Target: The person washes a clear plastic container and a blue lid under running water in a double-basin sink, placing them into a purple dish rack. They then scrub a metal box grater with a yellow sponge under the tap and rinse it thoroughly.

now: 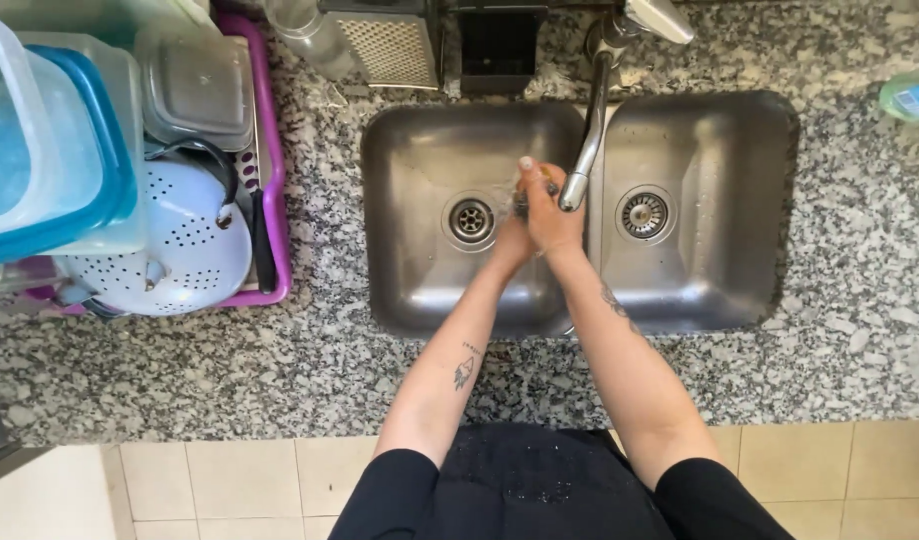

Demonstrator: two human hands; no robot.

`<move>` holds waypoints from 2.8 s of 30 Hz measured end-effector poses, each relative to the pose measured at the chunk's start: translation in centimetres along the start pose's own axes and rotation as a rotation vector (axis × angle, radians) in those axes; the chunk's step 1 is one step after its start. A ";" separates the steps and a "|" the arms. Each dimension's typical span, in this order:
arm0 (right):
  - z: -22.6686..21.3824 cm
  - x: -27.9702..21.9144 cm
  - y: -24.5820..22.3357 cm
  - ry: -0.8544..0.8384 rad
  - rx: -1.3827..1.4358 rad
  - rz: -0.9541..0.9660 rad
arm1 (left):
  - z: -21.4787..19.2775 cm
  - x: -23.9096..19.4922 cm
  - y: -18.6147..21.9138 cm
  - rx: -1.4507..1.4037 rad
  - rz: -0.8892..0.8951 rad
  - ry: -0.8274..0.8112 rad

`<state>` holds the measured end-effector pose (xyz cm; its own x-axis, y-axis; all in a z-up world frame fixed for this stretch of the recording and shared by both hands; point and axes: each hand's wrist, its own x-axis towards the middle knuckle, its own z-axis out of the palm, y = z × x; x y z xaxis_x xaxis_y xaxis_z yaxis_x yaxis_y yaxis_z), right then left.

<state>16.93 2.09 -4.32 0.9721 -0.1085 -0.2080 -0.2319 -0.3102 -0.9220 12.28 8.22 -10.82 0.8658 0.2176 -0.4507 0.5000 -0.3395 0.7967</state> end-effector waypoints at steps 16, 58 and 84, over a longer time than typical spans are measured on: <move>-2.0 -1.2 1.2 -0.208 -0.257 -0.539 | -1.6 -0.5 -4.2 -0.941 -0.128 -0.166; 7.0 -1.1 12.4 -0.271 -1.046 -0.003 | -14.5 -3.9 -6.7 0.506 0.495 0.277; 5.8 7.3 -14.1 0.407 0.343 -0.185 | -22.0 6.9 21.9 1.178 1.056 0.403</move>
<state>27.53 11.15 5.31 0.8878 -0.4578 0.0474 0.0319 -0.0416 -0.9986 28.73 22.39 12.34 0.8476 -0.4045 0.3435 -0.3756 -0.9145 -0.1501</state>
